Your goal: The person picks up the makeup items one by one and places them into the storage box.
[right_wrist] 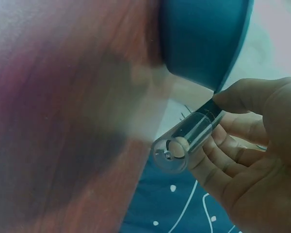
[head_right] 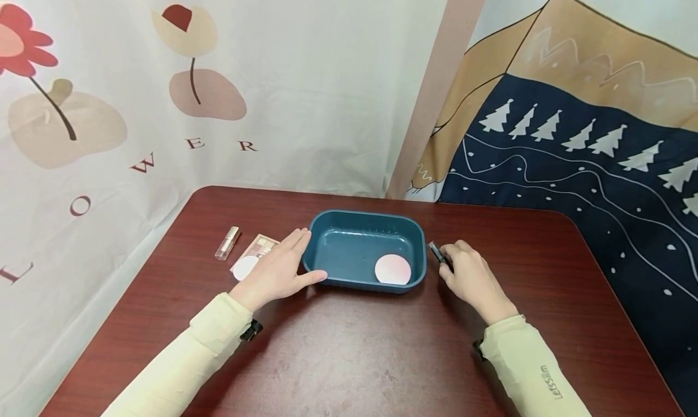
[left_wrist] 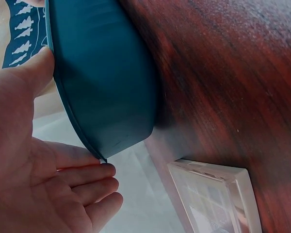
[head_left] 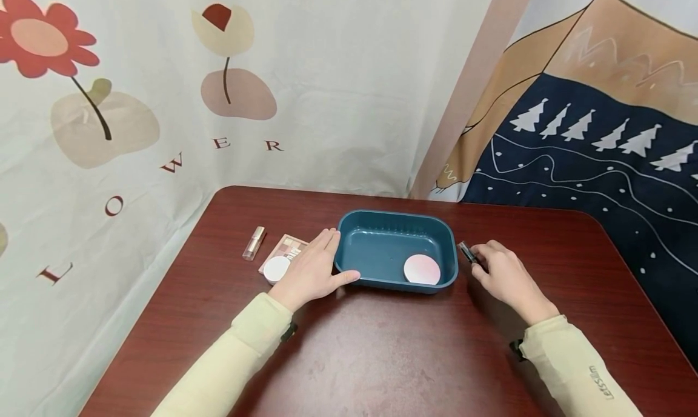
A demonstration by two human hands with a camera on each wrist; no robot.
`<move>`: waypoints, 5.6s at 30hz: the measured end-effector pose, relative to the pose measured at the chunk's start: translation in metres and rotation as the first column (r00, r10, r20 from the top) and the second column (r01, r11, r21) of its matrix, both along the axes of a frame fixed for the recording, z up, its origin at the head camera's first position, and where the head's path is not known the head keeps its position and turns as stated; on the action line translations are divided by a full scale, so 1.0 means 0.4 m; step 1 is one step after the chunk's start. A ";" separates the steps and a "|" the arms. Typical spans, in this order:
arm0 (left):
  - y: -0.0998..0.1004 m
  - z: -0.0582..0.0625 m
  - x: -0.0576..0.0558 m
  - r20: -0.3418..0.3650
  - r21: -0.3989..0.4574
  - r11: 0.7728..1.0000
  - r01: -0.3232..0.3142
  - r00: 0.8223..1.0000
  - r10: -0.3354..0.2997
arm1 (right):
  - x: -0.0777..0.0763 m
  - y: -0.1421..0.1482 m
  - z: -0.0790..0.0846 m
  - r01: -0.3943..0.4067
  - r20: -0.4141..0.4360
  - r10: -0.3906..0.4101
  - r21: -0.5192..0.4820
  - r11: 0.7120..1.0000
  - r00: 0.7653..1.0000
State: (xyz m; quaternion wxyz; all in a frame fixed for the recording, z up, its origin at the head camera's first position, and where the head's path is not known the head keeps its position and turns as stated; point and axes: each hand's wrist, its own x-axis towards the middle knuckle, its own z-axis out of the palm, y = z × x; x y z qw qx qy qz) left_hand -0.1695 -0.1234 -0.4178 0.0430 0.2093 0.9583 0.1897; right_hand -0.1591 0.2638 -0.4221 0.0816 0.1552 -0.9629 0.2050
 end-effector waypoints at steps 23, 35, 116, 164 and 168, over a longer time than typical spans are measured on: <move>0.000 -0.003 -0.003 0.016 -0.001 1.000 -0.008 1.000 0.008 | -0.025 -0.054 0.040 -0.085 -0.075 0.086 0.011 0.996 0.993; -0.002 -0.007 -0.003 -0.002 -0.008 1.000 -0.003 1.000 0.003 | -0.040 -0.091 0.045 -0.127 -0.104 0.130 0.029 0.991 0.986; 0.001 -0.006 0.003 0.032 -0.014 1.000 -0.019 0.999 0.020 | -0.103 -0.223 -0.061 -0.267 -0.125 0.282 0.124 0.956 0.951; 0.000 -0.005 0.000 0.024 -0.007 1.000 -0.012 1.000 0.012 | -0.057 -0.140 -0.060 -0.141 -0.256 0.108 -0.114 0.983 0.961; 0.000 -0.005 0.001 0.017 -0.004 1.000 -0.010 1.000 0.011 | -0.039 -0.123 -0.044 -0.100 -0.192 0.078 -0.107 0.989 0.978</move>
